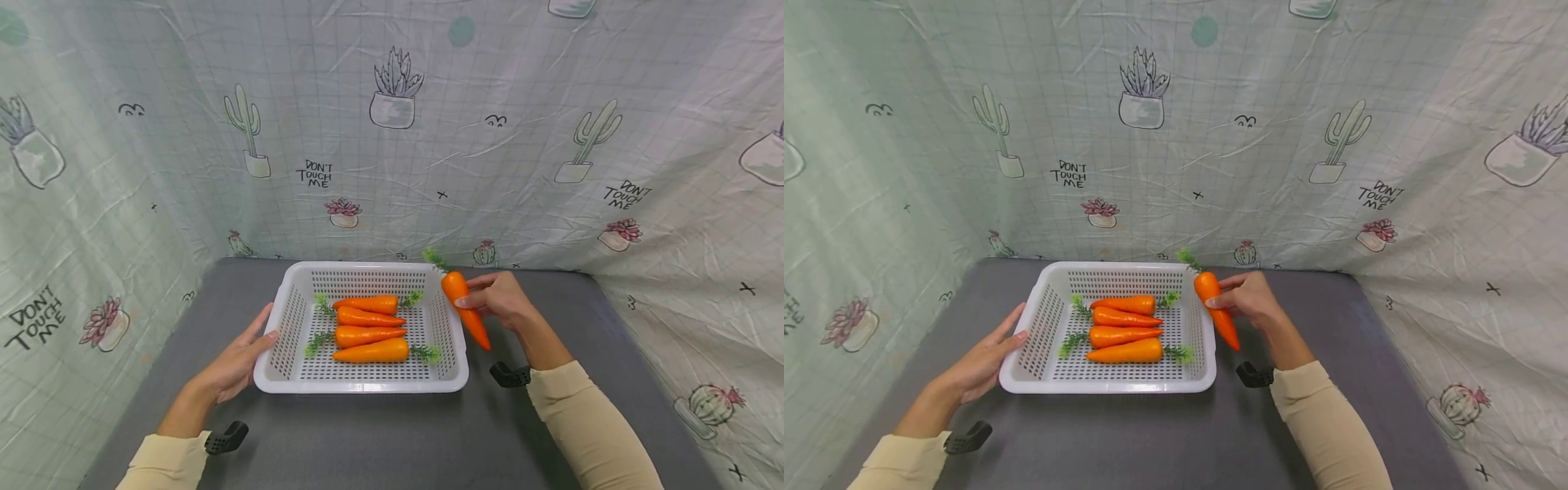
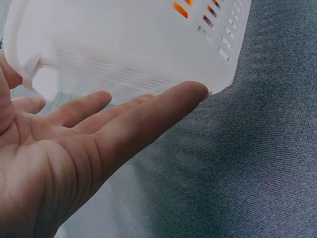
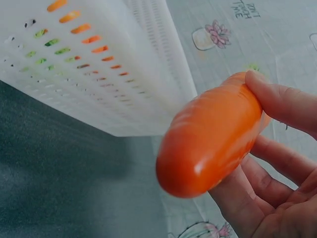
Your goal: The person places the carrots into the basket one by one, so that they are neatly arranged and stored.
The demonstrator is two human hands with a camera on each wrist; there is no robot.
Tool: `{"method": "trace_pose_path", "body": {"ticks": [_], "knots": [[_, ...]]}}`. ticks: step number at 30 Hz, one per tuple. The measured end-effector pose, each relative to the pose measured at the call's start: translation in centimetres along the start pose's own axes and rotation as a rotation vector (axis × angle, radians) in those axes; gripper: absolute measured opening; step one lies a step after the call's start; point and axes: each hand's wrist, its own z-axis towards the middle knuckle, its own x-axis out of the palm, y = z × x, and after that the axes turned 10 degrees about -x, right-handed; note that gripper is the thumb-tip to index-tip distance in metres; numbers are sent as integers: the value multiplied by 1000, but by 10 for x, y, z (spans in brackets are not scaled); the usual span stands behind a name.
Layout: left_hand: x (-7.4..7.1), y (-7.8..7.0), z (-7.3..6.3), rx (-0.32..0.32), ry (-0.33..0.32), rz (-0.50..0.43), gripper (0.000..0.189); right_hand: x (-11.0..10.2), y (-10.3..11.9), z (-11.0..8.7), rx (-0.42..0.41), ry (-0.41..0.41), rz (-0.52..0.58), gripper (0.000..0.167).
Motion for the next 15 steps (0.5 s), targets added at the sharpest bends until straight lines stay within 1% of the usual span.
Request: {"method": "trace_pose_path", "body": {"ticks": [15], "knots": [[2,0,-1,5,-16,11,77,14,17,-1,-40,88,-29,58]]}}
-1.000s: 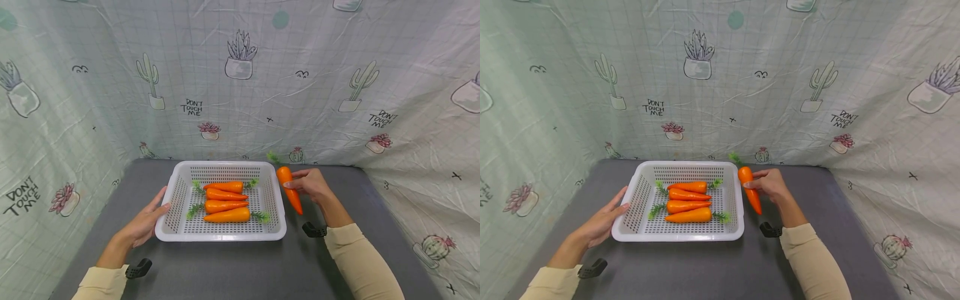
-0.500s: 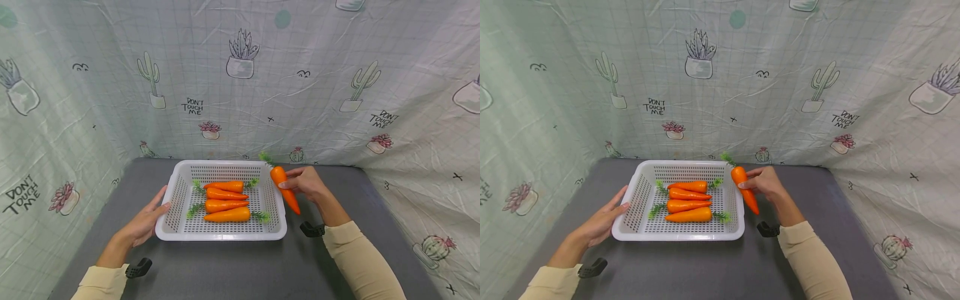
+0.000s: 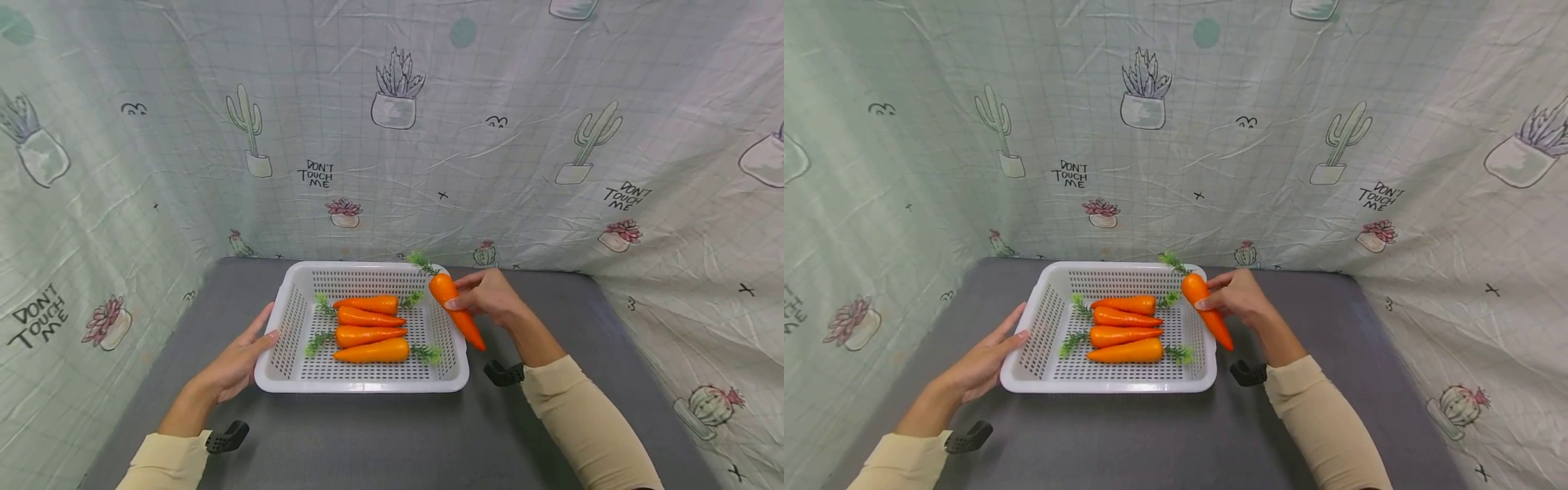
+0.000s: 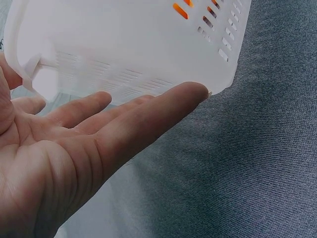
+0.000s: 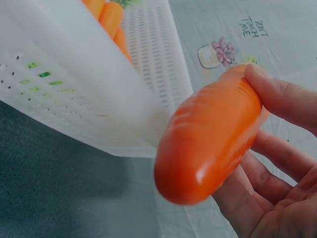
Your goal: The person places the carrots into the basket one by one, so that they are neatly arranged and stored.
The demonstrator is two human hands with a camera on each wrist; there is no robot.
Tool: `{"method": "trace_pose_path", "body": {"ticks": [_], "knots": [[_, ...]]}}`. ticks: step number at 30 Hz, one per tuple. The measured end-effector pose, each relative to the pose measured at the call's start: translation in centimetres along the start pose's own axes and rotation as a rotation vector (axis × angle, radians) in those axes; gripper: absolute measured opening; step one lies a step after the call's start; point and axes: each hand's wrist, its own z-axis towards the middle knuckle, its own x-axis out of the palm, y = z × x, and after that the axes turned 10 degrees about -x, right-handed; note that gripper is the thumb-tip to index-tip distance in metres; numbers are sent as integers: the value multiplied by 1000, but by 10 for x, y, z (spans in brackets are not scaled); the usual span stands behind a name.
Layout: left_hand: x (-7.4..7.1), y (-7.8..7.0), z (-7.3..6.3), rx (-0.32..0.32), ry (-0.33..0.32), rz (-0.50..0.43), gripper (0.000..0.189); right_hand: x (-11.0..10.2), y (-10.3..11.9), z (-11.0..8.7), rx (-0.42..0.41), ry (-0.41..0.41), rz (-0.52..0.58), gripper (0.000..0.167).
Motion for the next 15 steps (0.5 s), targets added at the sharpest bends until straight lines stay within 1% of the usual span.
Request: {"method": "trace_pose_path", "body": {"ticks": [6,15], "knots": [[0,0,0,3,-2,1,77,6,5,2,-8,31,-7,59],[0,1,0,4,-5,3,77,16,8,6,-20,62,-42,53]]}}
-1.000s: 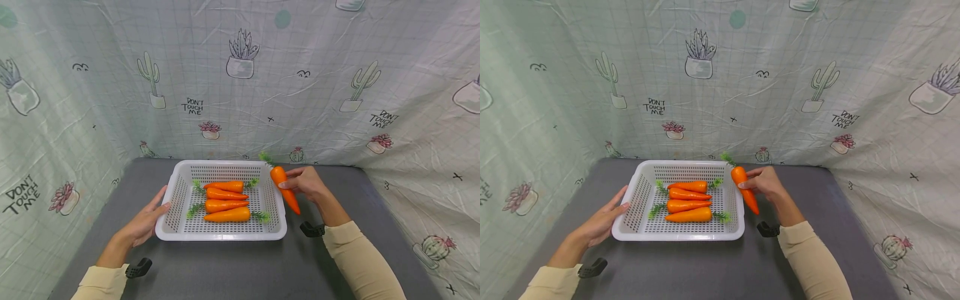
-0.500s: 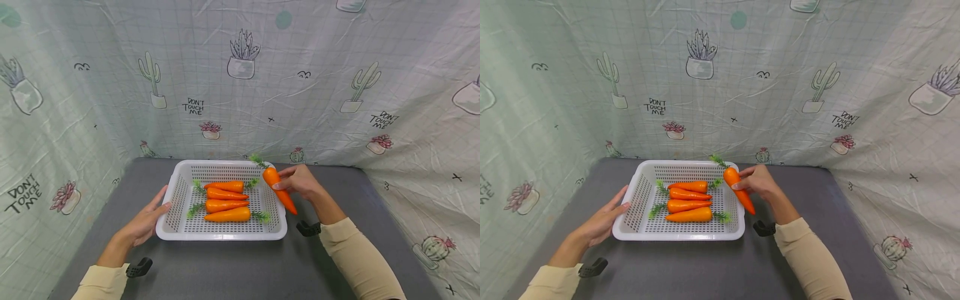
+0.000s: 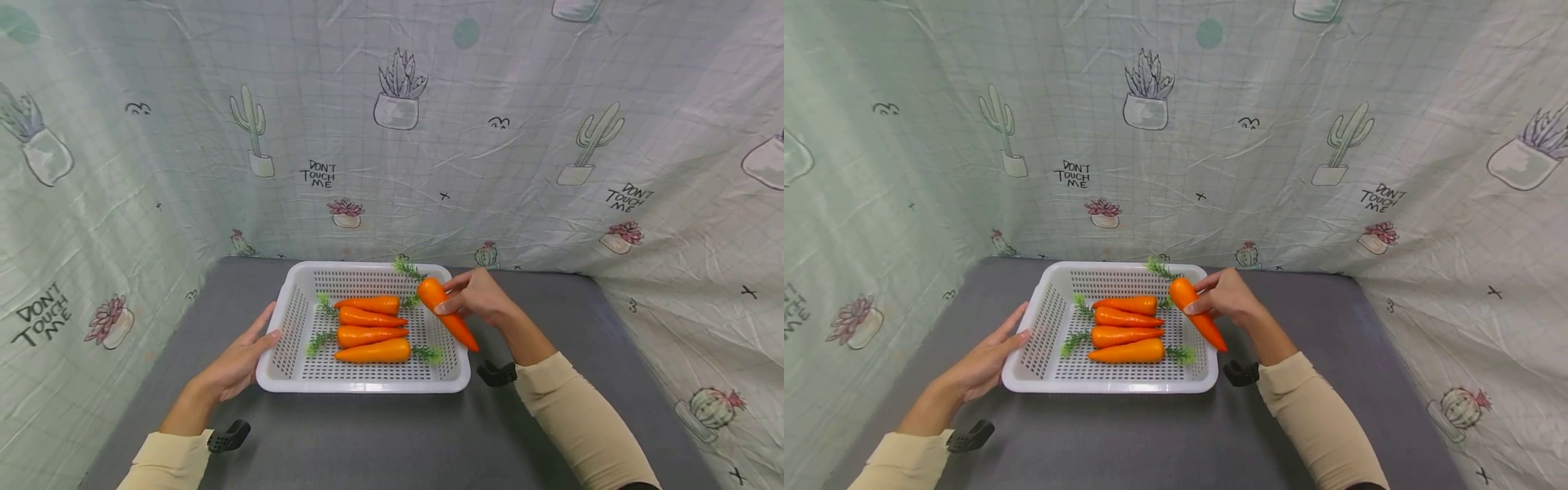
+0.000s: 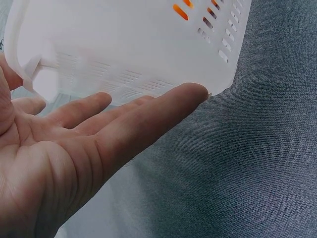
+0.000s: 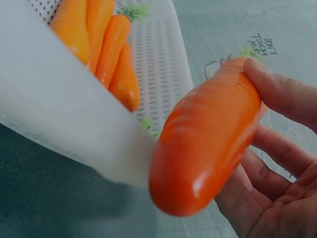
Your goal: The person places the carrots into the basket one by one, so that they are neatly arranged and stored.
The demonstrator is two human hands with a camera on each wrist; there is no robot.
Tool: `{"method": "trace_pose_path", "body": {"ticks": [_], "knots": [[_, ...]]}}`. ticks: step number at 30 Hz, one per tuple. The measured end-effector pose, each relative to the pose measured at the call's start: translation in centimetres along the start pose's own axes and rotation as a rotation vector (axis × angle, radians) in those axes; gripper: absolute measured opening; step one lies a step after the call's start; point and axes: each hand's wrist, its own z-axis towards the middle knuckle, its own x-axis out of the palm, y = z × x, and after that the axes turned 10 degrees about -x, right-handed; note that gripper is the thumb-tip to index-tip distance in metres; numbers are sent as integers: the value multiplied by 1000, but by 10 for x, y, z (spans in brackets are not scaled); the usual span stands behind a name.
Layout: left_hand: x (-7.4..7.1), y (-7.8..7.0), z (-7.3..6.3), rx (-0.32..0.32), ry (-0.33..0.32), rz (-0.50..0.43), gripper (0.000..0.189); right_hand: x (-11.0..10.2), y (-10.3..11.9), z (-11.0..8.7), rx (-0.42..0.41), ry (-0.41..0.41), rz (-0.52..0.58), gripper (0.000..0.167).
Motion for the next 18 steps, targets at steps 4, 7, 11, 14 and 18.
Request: {"method": "trace_pose_path", "body": {"ticks": [4,7,11,14,18], "knots": [[0,1,0,4,-2,0,76,5,2,3,2,18,-17,50],[0,2,0,3,-10,4,77,9,4,5,1,34,-20,48],[0,2,0,-5,-22,2,78,14,9,5,-3,60,-18,44],[1,2,0,-9,-32,1,78,17,13,6,-12,80,-18,42],[2,1,1,-11,-41,5,78,21,16,7,-25,100,-18,42]]}}
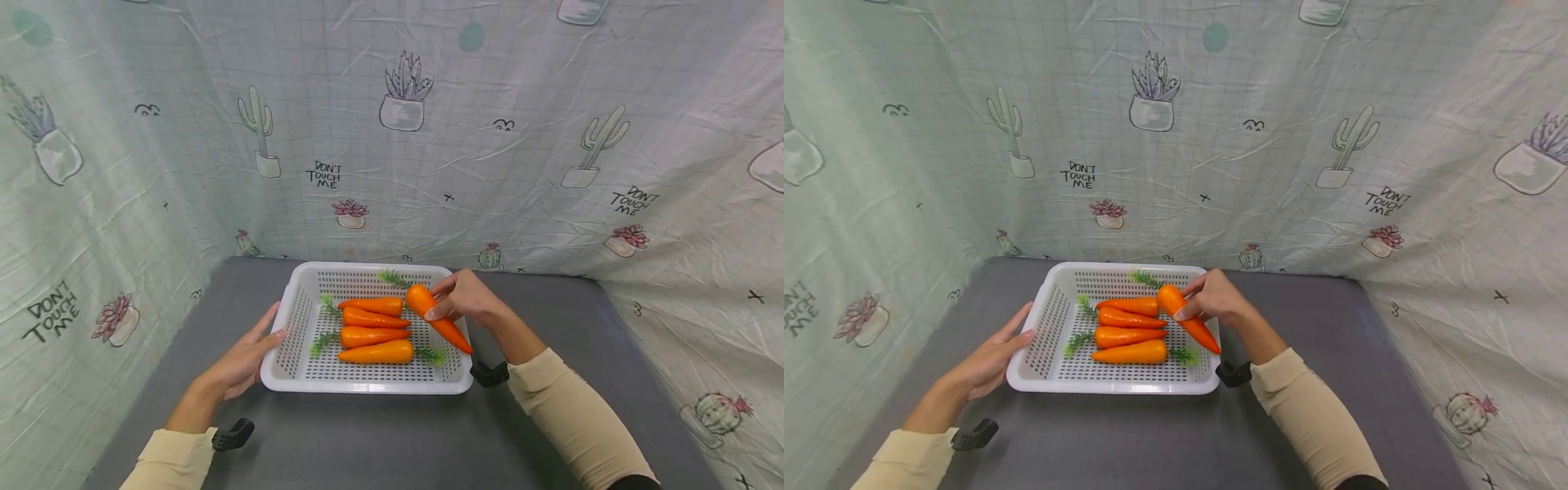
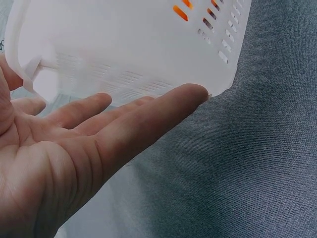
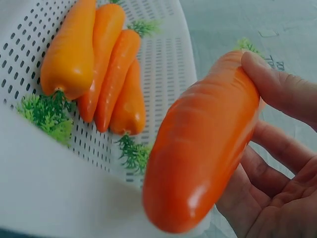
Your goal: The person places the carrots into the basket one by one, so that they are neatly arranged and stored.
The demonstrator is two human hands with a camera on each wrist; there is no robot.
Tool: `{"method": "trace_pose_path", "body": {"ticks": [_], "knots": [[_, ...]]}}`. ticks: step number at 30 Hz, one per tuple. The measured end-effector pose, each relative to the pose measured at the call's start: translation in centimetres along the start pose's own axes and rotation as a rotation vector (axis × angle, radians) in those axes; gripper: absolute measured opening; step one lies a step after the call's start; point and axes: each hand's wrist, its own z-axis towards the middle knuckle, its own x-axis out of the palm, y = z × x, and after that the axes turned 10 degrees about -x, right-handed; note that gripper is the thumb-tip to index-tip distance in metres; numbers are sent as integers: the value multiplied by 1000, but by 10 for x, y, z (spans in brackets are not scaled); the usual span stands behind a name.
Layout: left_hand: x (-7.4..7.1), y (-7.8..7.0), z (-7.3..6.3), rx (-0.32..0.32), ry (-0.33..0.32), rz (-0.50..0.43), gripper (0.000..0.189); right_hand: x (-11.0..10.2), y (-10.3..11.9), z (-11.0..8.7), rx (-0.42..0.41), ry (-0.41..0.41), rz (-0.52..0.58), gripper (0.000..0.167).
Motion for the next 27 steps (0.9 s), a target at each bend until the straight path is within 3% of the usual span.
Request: {"method": "trace_pose_path", "body": {"ticks": [27], "knots": [[-1,1,2,-5,-5,-20,77,39,16,16,-49,181,-131,46]]}}
